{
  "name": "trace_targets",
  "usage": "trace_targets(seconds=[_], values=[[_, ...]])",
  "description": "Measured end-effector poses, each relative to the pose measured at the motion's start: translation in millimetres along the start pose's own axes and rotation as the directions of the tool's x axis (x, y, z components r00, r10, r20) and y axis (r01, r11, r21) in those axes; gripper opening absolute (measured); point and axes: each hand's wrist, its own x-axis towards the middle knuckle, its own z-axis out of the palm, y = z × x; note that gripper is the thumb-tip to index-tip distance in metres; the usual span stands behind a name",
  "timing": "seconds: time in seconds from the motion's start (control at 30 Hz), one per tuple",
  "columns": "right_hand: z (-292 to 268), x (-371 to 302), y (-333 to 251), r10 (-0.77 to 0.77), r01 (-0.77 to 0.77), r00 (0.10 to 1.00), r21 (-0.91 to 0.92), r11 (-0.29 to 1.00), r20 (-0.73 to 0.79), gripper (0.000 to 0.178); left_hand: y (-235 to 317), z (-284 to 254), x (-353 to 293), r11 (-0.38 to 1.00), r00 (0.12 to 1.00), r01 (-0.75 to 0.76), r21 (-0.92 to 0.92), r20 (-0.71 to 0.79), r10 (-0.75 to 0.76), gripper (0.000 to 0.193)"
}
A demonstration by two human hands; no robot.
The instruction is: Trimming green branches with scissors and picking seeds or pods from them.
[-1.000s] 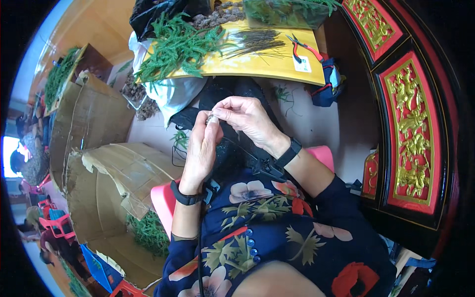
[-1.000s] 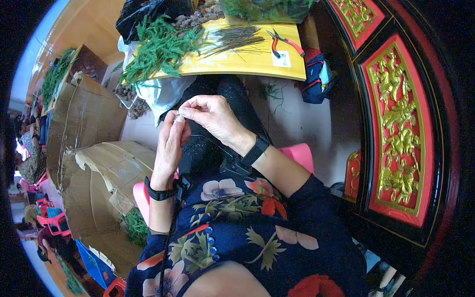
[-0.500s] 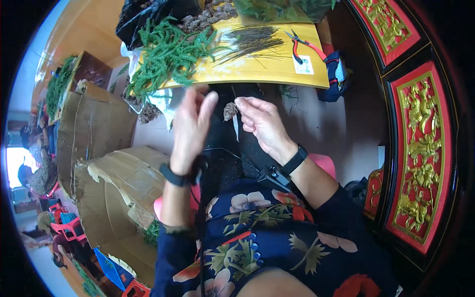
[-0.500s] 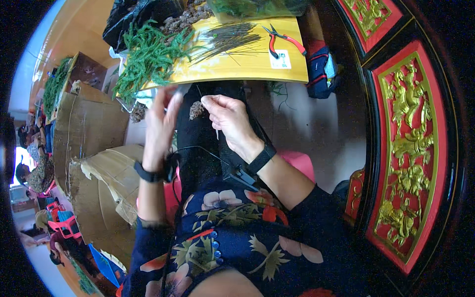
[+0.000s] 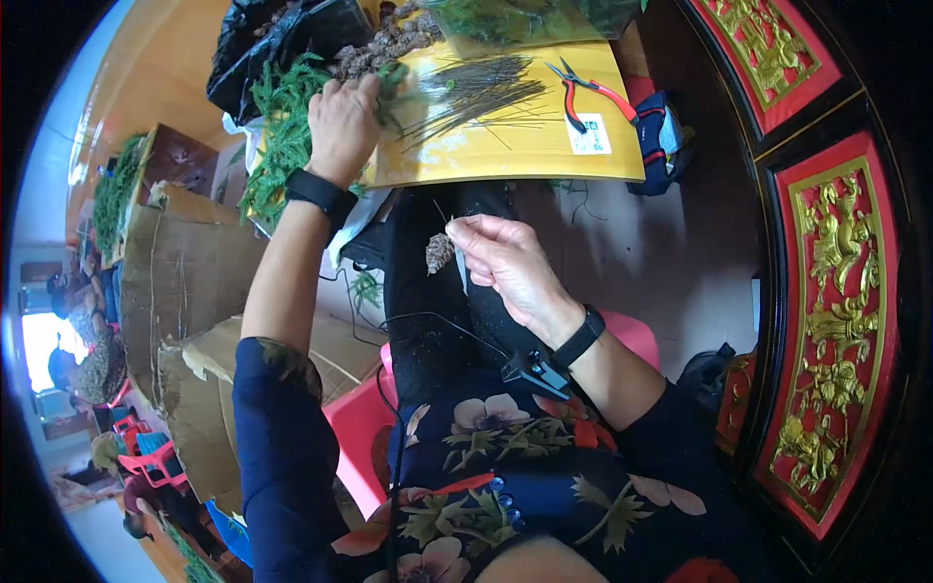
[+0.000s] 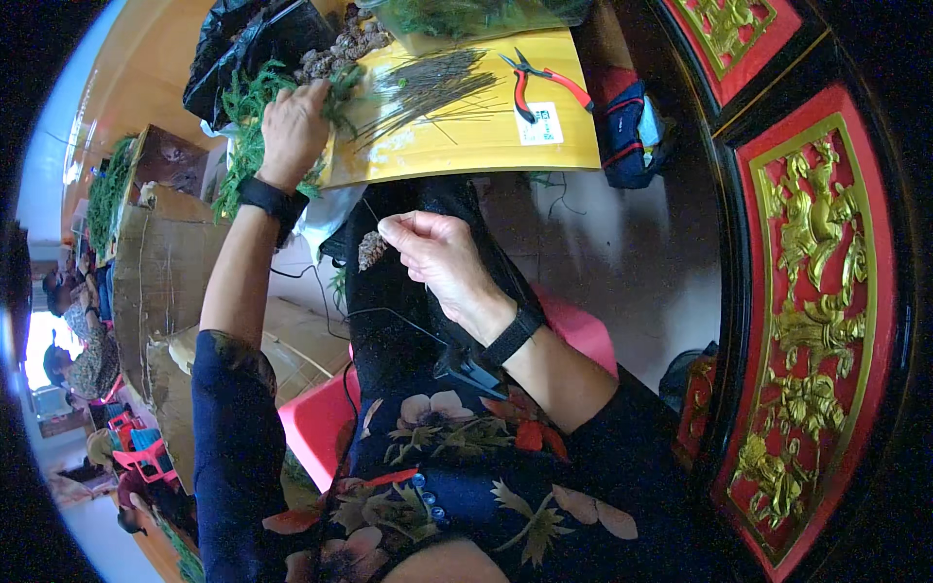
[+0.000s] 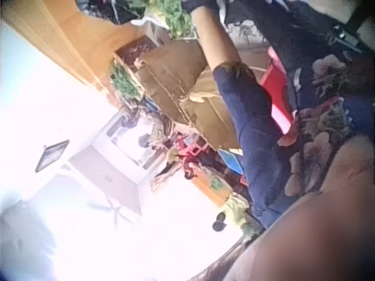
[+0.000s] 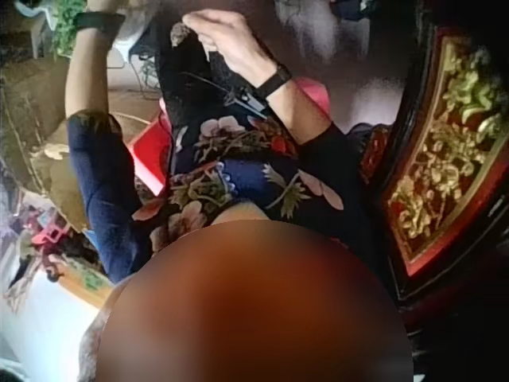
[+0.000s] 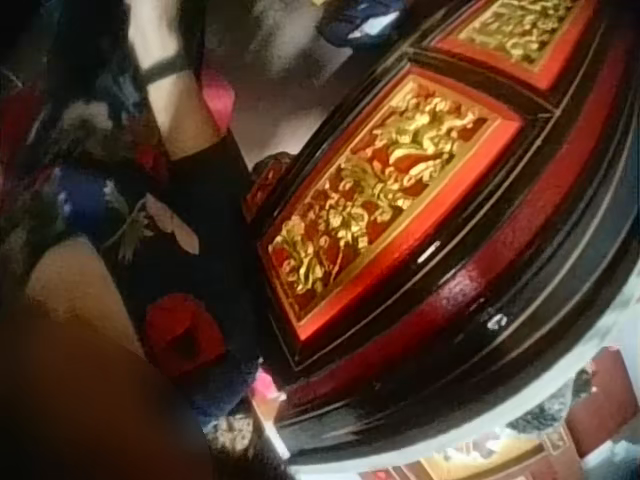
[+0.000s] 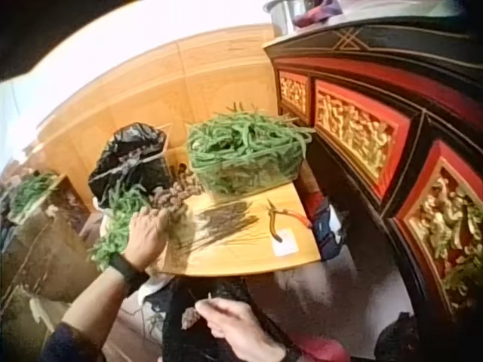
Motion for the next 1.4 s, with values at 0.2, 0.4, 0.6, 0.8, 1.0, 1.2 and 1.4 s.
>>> trace_targets(seconds=[0.2,0.4,0.6,0.8,1.0,1.2,1.4], values=[[-0.4,1.5,-2.5,0.004,-0.004,1.000,-0.005,1.000,0.002,0.015,-27.0,-12.0,20.8,0.894,0.951,0.306,-0.326,0.067,-0.301,0.019],[-3.7,-0.2,1.5,0.007,-0.006,1.000,-0.020,1.000,0.020,0.015,-60.7,-28.1,22.0,0.048,0.792,0.478,-0.877,0.407,-0.455,0.012],[-6.3,2.3,4.8,-0.005,0.008,0.997,-0.038,0.999,0.075,0.015,-58.0,-64.2,-12.2,-0.567,0.792,0.322,-0.758,0.544,-0.277,0.012],[5.2,-1.9,1.0,-0.066,0.086,0.988,-0.147,0.985,0.137,0.016,-5.7,-111.2,-76.5,-0.680,0.866,0.145,-0.719,0.424,-0.264,0.023],[30.5,-21.8,-16.2,-0.230,0.296,0.933,-0.224,0.929,0.277,0.016,47.8,-140.6,-140.0,-0.571,0.856,0.124,-0.812,0.379,-0.353,0.034],[59.0,-50.4,-31.0,-0.411,0.536,0.821,-0.290,0.793,0.396,0.013,78.9,-172.7,-175.6,-0.595,0.805,0.024,-0.803,0.369,-0.465,0.035],[56.8,-49.2,-26.1,-0.433,0.667,0.729,-0.408,0.624,0.530,0.009,86.2,-165.0,-186.7,-0.793,0.804,-0.044,-0.607,0.449,-0.389,0.033]])
